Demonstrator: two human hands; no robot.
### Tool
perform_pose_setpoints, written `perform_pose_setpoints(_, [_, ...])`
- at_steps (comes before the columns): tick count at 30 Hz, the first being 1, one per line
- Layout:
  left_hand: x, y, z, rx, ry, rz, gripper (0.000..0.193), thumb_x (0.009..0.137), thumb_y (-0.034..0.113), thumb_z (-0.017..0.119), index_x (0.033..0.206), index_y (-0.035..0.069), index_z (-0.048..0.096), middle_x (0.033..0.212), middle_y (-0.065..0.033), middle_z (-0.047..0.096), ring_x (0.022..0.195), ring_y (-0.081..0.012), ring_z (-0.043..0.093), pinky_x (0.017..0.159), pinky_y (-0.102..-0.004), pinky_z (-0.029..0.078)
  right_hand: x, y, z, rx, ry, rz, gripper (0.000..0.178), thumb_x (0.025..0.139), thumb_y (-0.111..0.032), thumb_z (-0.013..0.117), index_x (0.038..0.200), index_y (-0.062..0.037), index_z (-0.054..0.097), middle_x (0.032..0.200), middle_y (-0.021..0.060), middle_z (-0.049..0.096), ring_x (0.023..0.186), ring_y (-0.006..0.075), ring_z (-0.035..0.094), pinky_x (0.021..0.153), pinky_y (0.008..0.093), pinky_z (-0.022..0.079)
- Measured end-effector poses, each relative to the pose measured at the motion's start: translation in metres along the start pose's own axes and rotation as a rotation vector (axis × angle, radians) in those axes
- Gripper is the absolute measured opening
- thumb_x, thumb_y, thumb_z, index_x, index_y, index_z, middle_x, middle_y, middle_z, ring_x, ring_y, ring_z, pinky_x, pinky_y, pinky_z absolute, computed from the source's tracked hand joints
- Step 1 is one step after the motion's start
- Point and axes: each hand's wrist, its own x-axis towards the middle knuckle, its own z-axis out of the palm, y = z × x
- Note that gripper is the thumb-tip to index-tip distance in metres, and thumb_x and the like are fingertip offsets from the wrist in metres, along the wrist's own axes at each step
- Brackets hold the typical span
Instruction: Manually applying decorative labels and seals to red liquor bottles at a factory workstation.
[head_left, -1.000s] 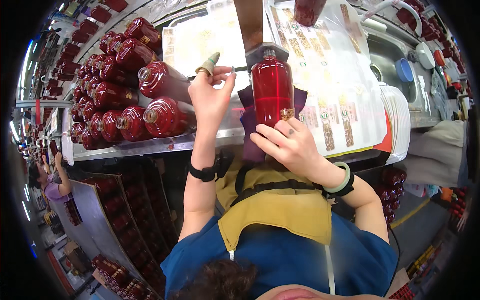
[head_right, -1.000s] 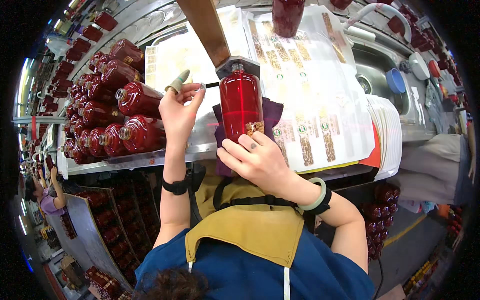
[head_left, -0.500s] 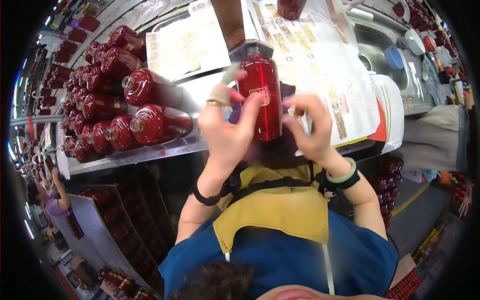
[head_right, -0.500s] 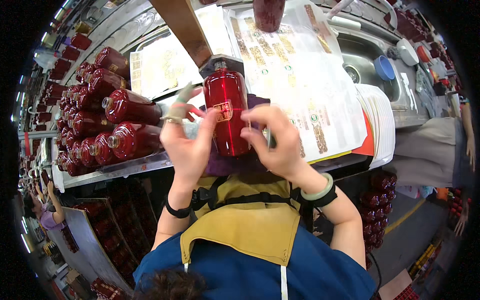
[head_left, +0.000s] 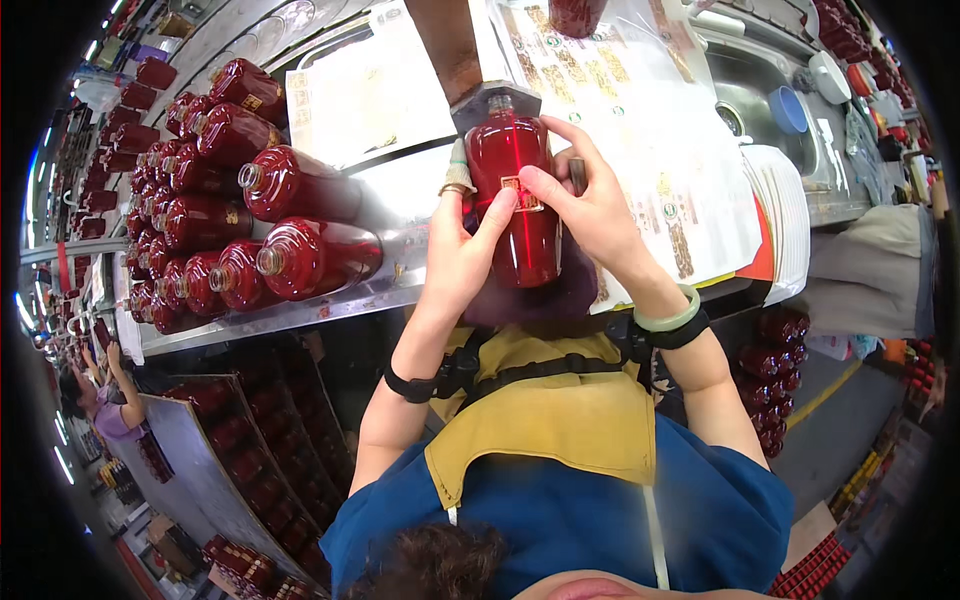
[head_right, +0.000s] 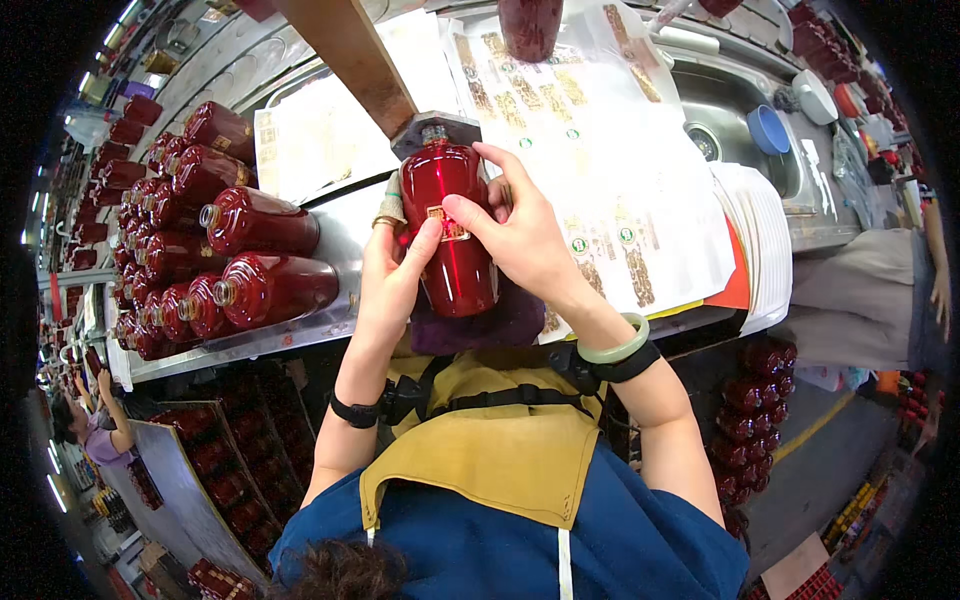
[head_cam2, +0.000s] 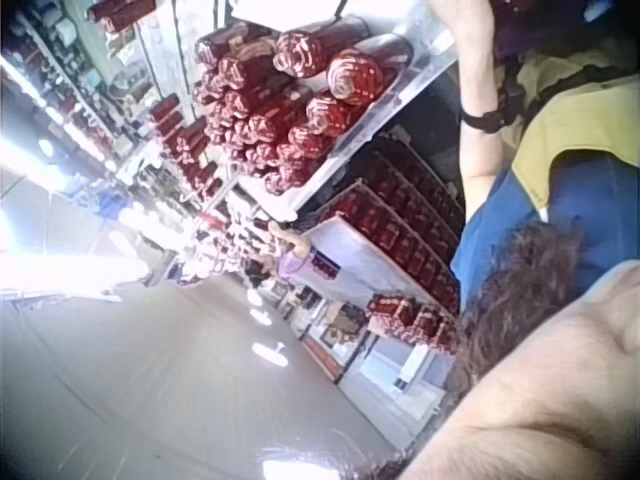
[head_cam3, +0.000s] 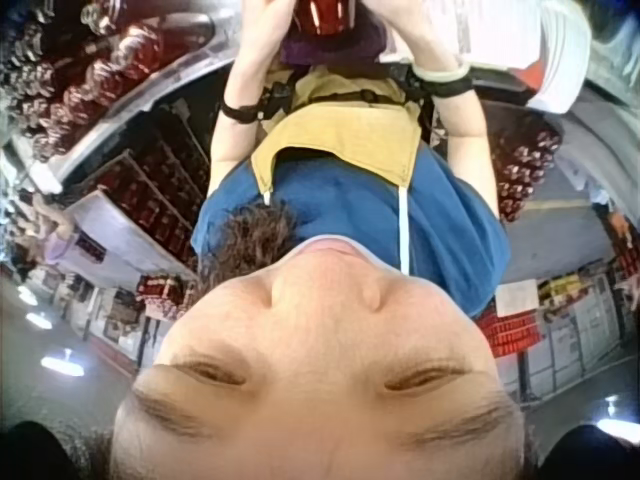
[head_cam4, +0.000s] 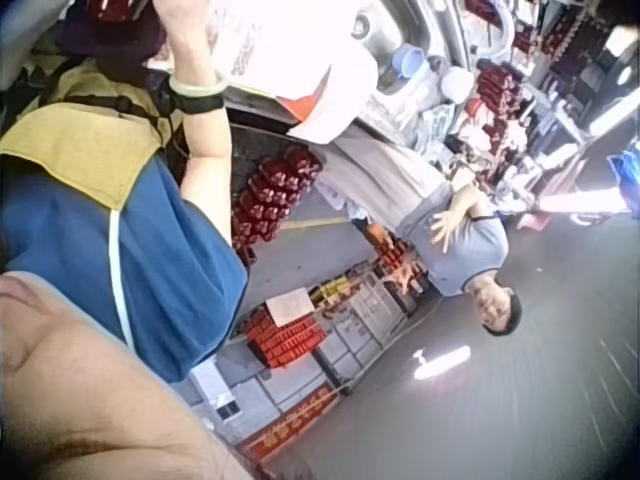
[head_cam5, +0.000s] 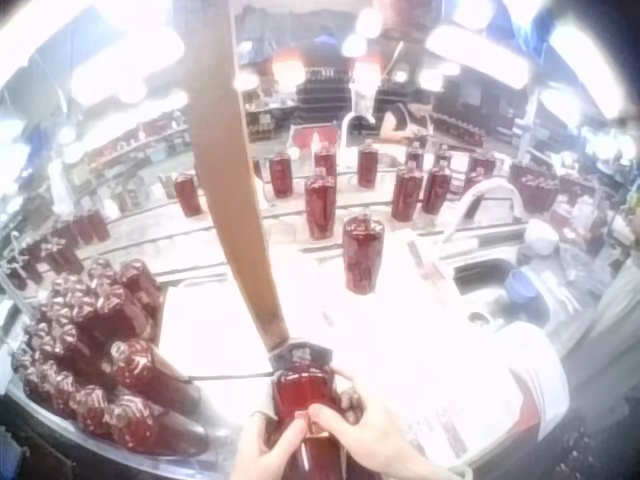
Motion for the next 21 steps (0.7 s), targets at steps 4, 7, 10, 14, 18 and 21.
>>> perform_pose_setpoints(4, [0.0033, -0.0013, 0.0017, -0.027, 0.009, -0.012, 0.053, 0.101, 0.022, 0.068, 0.143, -0.005, 0.049, 0.132, -0.0163, 0.063, 0.117, -0.0191, 0.063, 0.101, -0.0344, 0.051, -0.0012, -0.0029, 0.0039, 0.008, 0.048, 0.009, 0.061, 0.091, -0.022, 0.08, 0.143, -0.0046, 0.053, 0.079, -0.0061, 0.04, 0.071, 0.0052, 0.038, 0.064, 0.0209, 0.035])
perform_pose_setpoints(7, [0.0031, -0.0004, 0.0048, -0.091, 0.032, -0.031, 0.054, 0.101, 0.022, 0.067, 0.144, -0.005, 0.048, 0.132, -0.016, 0.063, 0.118, -0.0188, 0.063, 0.101, -0.0341, 0.051, 0.0009, -0.0005, 0.0029, -0.002, 0.059, -0.004, 0.058, 0.092, -0.022, 0.079, 0.142, -0.0057, 0.054, 0.078, -0.0065, 0.04, 0.071, 0.0049, 0.037, 0.064, 0.0206, 0.034])
perform_pose_setpoints(10, [0.0044, 0.0007, 0.0032, -0.172, 0.039, -0.042, 0.054, 0.103, 0.021, 0.065, 0.146, -0.005, 0.047, 0.133, -0.0156, 0.063, 0.119, -0.0186, 0.062, 0.101, -0.0341, 0.051, 0.0027, -0.0016, -0.0012, 0.065, 0.039, 0.02, 0.057, 0.093, -0.022, 0.079, 0.142, -0.0068, 0.055, 0.078, -0.0067, 0.04, 0.071, 0.0043, 0.038, 0.065, 0.0202, 0.035])
perform_pose_setpoints(14, [0.0066, -0.0039, 0.0019, -0.117, 0.017, -0.012, 0.054, 0.105, 0.02, 0.061, 0.149, -0.006, 0.043, 0.136, -0.015, 0.061, 0.12, -0.0179, 0.061, 0.102, -0.0339, 0.051, 0.0003, 0.0018, -0.0039, 0.046, 0.014, -0.003, 0.057, 0.094, -0.021, 0.077, 0.144, -0.0075, 0.053, 0.078, -0.0071, 0.041, 0.071, 0.0032, 0.04, 0.067, 0.0195, 0.035])
perform_pose_setpoints(18, [0.0095, 0.0013, -0.0022, -0.267, -0.002, -0.077, 0.055, 0.105, 0.02, 0.061, 0.15, -0.006, 0.041, 0.137, -0.0147, 0.06, 0.121, -0.0176, 0.061, 0.102, -0.0333, 0.051, 0.001, 0.0005, -0.0055, 0.111, -0.003, 0.036, 0.058, 0.095, -0.021, 0.077, 0.146, -0.0081, 0.052, 0.08, -0.0071, 0.042, 0.073, 0.0029, 0.041, 0.068, 0.0193, 0.036])
perform_pose_setpoints(21, [0.01, 0.0018, -0.0029, -0.131, 0.011, -0.019, 0.059, 0.101, 0.018, 0.067, 0.148, -0.008, 0.043, 0.136, -0.0169, 0.061, 0.12, -0.0186, 0.061, 0.101, -0.0334, 0.052, -0.0002, 0.0011, -0.004, 0.102, -0.004, 0.046, 0.059, 0.094, -0.019, 0.078, 0.146, -0.008, 0.051, 0.081, -0.0068, 0.042, 0.076, 0.0029, 0.041, 0.069, 0.019, 0.036])
